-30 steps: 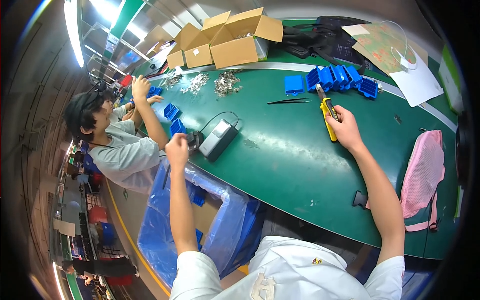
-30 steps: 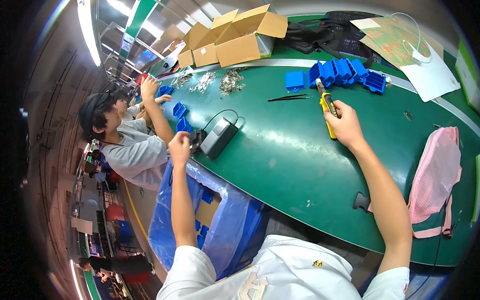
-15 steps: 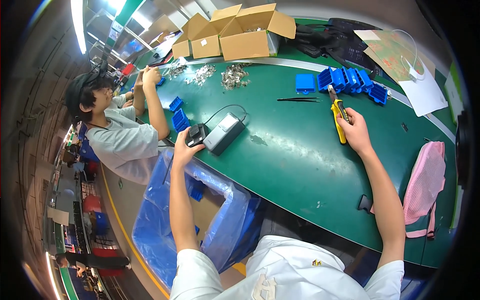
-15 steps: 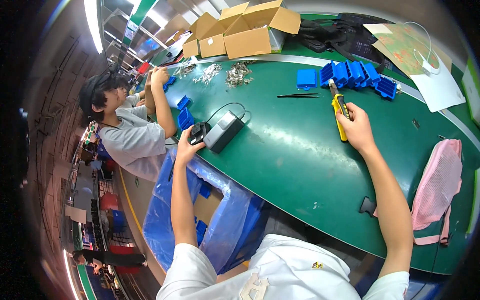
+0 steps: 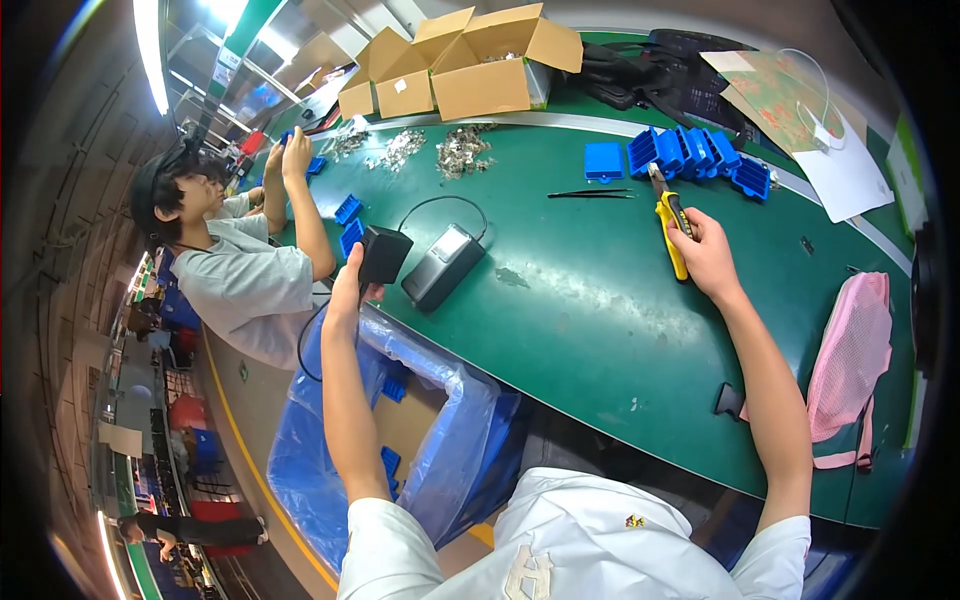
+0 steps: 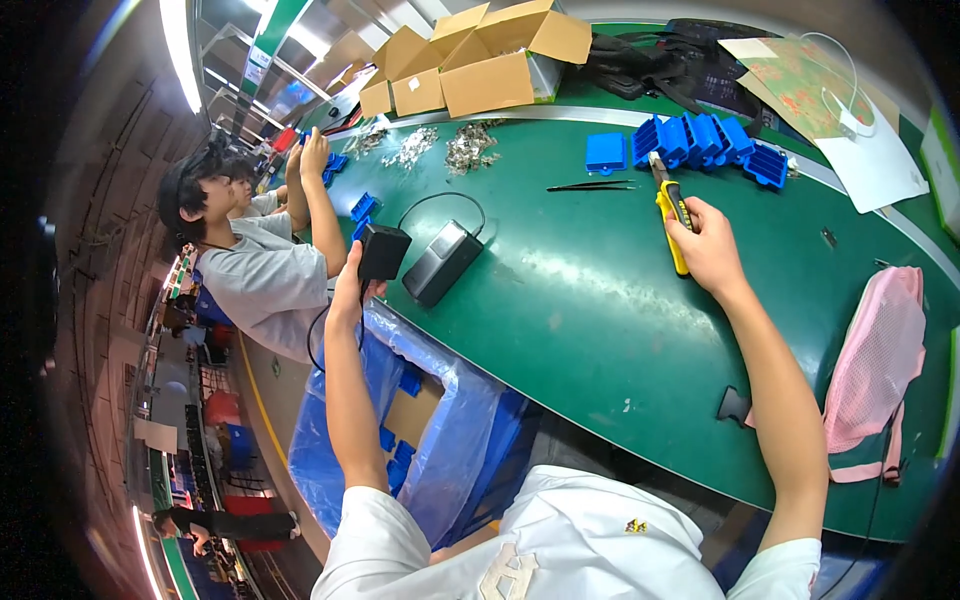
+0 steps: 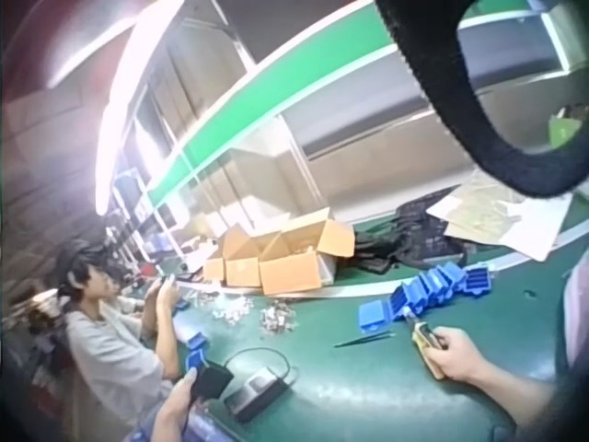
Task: Assemble small metal components into blue plastic housings and test them using an electronic device at a factory workbench.
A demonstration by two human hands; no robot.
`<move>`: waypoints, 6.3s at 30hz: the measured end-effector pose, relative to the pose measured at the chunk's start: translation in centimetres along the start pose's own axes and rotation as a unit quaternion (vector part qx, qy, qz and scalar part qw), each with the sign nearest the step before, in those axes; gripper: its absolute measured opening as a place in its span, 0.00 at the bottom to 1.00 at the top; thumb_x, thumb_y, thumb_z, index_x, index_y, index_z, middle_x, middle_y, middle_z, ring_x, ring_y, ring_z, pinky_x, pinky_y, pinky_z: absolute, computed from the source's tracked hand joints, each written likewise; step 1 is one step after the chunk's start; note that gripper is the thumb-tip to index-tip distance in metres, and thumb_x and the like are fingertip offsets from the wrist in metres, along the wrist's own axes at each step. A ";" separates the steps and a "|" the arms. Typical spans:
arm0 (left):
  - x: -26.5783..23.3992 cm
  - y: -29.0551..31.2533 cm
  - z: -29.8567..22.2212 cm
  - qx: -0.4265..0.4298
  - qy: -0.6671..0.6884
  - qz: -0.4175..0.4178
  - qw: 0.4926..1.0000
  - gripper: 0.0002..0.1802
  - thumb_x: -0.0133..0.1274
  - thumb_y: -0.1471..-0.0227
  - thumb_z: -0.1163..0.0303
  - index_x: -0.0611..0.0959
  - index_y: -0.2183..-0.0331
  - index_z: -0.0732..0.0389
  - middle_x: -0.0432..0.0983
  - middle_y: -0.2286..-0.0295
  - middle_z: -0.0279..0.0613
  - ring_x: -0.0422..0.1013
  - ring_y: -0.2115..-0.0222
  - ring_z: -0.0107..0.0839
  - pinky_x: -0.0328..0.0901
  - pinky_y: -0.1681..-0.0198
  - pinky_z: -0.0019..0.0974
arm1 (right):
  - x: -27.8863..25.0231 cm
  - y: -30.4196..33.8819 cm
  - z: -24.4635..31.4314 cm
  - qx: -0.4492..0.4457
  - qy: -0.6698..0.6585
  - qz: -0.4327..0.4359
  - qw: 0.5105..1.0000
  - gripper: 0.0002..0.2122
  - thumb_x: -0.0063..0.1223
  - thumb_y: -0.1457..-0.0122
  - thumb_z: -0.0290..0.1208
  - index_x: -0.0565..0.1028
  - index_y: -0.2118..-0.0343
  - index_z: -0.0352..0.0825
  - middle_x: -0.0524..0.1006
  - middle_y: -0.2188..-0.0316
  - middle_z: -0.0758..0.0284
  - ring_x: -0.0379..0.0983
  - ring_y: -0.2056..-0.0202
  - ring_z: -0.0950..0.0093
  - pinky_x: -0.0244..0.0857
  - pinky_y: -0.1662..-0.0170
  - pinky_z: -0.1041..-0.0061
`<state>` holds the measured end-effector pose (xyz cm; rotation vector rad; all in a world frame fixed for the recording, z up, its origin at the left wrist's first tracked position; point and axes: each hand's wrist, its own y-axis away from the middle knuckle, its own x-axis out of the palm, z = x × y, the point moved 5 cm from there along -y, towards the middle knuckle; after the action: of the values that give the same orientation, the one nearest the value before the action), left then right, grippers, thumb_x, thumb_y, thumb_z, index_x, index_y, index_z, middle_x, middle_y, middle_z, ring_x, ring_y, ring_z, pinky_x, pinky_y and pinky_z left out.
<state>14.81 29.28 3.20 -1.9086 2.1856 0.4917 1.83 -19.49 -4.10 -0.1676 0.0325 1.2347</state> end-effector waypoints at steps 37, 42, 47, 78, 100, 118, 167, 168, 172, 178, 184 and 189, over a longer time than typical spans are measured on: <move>16.0 -3.9 -3.7 0.323 -0.600 -0.035 0.731 0.10 0.56 0.62 0.68 0.83 0.73 0.61 0.76 0.68 0.49 0.70 0.58 0.48 0.63 0.52 0.47 | 0.8 -0.4 -1.0 -0.028 0.032 -0.040 0.998 0.13 0.55 0.54 0.37 0.75 0.69 0.32 0.75 0.78 0.61 0.72 0.75 0.71 0.66 0.70 0.67; 16.0 -4.3 -5.0 0.222 -0.573 0.005 0.789 0.10 0.60 0.61 0.66 0.82 0.78 0.63 0.76 0.79 0.52 0.74 0.72 0.50 0.67 0.68 0.46 | 0.4 0.0 -0.4 -0.036 0.089 -0.051 0.994 0.10 0.53 0.55 0.35 0.72 0.75 0.33 0.75 0.80 0.57 0.72 0.76 0.62 0.64 0.71 0.64; 11.8 -5.6 -6.2 0.230 -0.354 0.051 0.905 0.11 0.60 0.60 0.71 0.78 0.82 0.69 0.71 0.87 0.39 0.66 0.83 0.25 0.60 0.78 0.31 | 1.4 1.2 3.1 -0.113 0.263 0.057 0.957 0.08 0.53 0.53 0.34 0.72 0.73 0.36 0.76 0.79 0.58 0.73 0.73 0.56 0.66 0.69 0.58; 18.1 -0.6 1.9 0.120 0.308 -0.146 0.932 0.13 0.54 0.46 0.67 0.82 0.75 0.69 0.78 0.77 0.37 0.71 0.75 0.21 0.64 0.69 0.26 | 19.8 3.7 8.7 -0.242 0.442 0.124 0.855 0.29 0.62 0.55 0.35 0.63 0.50 0.29 0.72 0.60 0.54 0.71 0.58 0.56 0.66 0.57 0.60; 16.9 -1.0 2.1 0.149 0.307 -0.177 0.923 0.11 0.52 0.44 0.69 0.80 0.68 0.69 0.73 0.80 0.38 0.73 0.81 0.26 0.68 0.82 0.26 | 15.5 8.8 8.8 -0.218 0.534 0.118 0.809 0.25 0.62 0.54 0.40 0.65 0.56 0.32 0.73 0.68 0.60 0.73 0.65 0.64 0.68 0.66 0.68; 18.0 0.3 0.7 0.188 0.071 -0.189 0.961 0.11 0.52 0.47 0.69 0.83 0.71 0.67 0.79 0.75 0.39 0.73 0.74 0.22 0.67 0.69 0.27 | 14.6 9.0 8.6 -0.192 0.513 0.122 0.827 0.28 0.62 0.54 0.41 0.65 0.53 0.31 0.73 0.65 0.57 0.73 0.62 0.61 0.67 0.61 0.66; 18.4 3.4 0.9 0.197 0.567 0.099 0.794 0.05 0.56 0.50 0.78 0.81 0.68 0.64 0.77 0.67 0.44 0.74 0.71 0.30 0.70 0.66 0.30 | 13.2 8.1 8.6 -0.389 0.257 -0.026 0.884 0.33 0.69 0.65 0.25 0.68 0.51 0.34 0.73 0.57 0.58 0.70 0.56 0.57 0.62 0.52 0.61; 18.4 3.4 0.8 0.195 0.569 0.098 0.793 0.05 0.56 0.50 0.78 0.81 0.68 0.64 0.77 0.67 0.44 0.74 0.71 0.30 0.70 0.66 0.30 | 13.2 8.1 8.6 -0.388 0.260 -0.025 0.884 0.33 0.69 0.65 0.25 0.68 0.51 0.34 0.73 0.57 0.58 0.70 0.56 0.57 0.62 0.52 0.61; 18.6 3.6 0.2 0.201 0.559 0.115 0.796 0.05 0.56 0.51 0.79 0.81 0.67 0.64 0.77 0.67 0.44 0.74 0.69 0.29 0.69 0.65 0.29 | 13.2 8.1 9.0 -0.388 0.292 -0.025 0.874 0.33 0.68 0.67 0.23 0.70 0.51 0.34 0.73 0.57 0.59 0.69 0.55 0.59 0.61 0.52 0.62; 18.7 4.0 -0.3 0.218 0.546 0.153 0.794 0.06 0.56 0.51 0.80 0.80 0.67 0.64 0.75 0.66 0.43 0.71 0.66 0.29 0.66 0.65 0.29 | 13.3 8.4 9.1 -0.388 0.316 -0.027 0.865 0.34 0.67 0.69 0.21 0.70 0.51 0.34 0.72 0.55 0.62 0.68 0.54 0.61 0.59 0.51 0.63; 18.8 4.4 -0.6 0.223 0.522 0.154 0.808 0.06 0.55 0.51 0.80 0.80 0.67 0.64 0.74 0.66 0.43 0.70 0.66 0.29 0.65 0.64 0.30 | 12.8 8.3 8.6 -0.379 0.309 -0.046 0.871 0.36 0.67 0.69 0.22 0.70 0.49 0.38 0.71 0.56 0.65 0.67 0.52 0.65 0.56 0.50 0.64; 18.9 4.4 -0.6 0.228 0.498 0.155 0.822 0.07 0.56 0.51 0.79 0.80 0.67 0.64 0.75 0.65 0.44 0.70 0.66 0.29 0.64 0.64 0.30 | 13.2 8.4 8.8 -0.374 0.356 -0.022 0.856 0.34 0.66 0.68 0.23 0.71 0.50 0.41 0.71 0.56 0.66 0.67 0.52 0.68 0.54 0.50 0.64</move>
<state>7.67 12.12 -2.56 -1.6769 2.8008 -1.1899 -2.34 -3.17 2.14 -1.3000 0.1892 1.0236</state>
